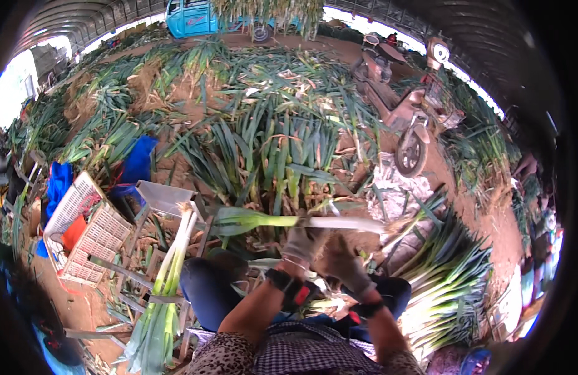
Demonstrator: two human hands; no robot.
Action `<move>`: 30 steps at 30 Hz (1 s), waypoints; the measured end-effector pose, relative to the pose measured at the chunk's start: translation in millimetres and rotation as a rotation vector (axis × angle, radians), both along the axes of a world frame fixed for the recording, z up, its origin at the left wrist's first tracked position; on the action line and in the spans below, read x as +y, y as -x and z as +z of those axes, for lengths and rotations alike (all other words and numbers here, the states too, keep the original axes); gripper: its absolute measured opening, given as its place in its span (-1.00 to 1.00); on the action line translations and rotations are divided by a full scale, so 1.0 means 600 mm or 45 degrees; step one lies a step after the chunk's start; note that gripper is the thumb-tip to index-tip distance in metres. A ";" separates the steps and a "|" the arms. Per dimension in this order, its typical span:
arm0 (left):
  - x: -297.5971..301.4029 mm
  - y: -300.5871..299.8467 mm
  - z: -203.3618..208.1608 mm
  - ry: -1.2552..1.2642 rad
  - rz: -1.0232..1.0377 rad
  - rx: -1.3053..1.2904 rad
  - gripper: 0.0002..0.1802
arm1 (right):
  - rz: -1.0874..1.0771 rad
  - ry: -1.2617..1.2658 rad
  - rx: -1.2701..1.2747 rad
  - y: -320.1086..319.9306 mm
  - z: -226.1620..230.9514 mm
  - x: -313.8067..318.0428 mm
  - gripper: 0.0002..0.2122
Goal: The recorder is cleaning and preparing harvested leeks by peeling outer layers and trimming roots with a knife.
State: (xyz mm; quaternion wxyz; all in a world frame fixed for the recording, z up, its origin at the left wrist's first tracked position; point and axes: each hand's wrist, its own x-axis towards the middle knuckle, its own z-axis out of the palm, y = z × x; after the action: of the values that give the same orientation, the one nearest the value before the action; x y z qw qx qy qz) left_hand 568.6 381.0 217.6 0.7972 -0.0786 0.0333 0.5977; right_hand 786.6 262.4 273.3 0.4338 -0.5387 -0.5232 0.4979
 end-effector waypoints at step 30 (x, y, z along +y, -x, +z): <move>-0.072 0.373 0.385 -0.924 0.739 1.161 -0.60 | 0.348 0.218 0.283 0.084 -0.152 0.038 -0.42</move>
State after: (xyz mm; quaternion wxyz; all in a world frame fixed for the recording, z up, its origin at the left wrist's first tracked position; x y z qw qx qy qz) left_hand 344.9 337.8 448.6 0.4851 0.4512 0.1417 0.7356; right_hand 736.0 285.2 182.0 0.3699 -0.4391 -0.4961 0.6513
